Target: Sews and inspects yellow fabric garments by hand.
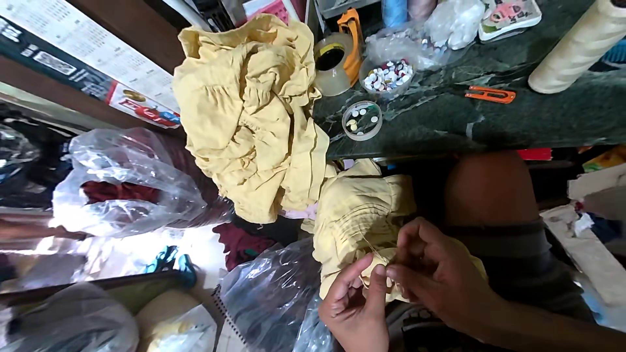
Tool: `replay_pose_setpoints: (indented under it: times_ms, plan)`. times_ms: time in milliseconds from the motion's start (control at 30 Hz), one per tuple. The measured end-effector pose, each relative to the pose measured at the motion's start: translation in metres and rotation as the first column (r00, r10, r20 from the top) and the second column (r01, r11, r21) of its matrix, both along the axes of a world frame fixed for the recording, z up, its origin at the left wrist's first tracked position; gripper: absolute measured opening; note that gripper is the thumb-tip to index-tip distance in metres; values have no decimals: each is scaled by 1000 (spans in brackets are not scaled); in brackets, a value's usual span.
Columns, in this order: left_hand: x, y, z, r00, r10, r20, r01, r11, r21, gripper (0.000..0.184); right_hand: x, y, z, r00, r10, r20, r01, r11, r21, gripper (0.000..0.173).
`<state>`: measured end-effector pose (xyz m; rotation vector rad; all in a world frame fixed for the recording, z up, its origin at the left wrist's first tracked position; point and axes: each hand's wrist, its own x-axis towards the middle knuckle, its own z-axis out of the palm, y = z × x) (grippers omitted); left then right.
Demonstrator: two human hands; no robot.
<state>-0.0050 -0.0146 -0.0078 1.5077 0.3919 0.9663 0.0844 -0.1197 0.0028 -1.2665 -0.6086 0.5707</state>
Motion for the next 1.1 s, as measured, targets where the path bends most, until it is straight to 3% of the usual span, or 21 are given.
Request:
replay_pose_setpoints:
  times_ms: [133,233,333,400,600,833,933,1100]
  plan:
    - [-2,3,1,999,-19,26,21,998,-62,33,25,-2,2,949,4,315,20,997,-74,27]
    - [-5,7,3,996,-75,39,79,991,-106,38,58,2,-3,858,183,481,-97,975,-198,32]
    - [-6,8,4,995,-98,36,102,984,-146,40,77,18,-4,800,455,391,-372,888,-271,33]
    - [-7,10,4,994,-108,31,111,979,-172,40,78,25,-2,802,493,337,-441,870,-222,20]
    - [-11,15,5,988,-153,22,154,959,-238,38,85,25,-9,820,460,340,-457,884,-95,20]
    - [-11,15,2,989,-150,-2,144,956,-254,26,84,13,-3,801,526,284,-516,848,-116,17]
    - [-12,14,2,990,-141,-15,135,970,-201,20,83,9,0,824,503,259,-494,863,-107,19]
    - [-10,12,4,990,-144,-4,141,978,-155,31,77,9,2,868,401,292,-376,916,-142,28]
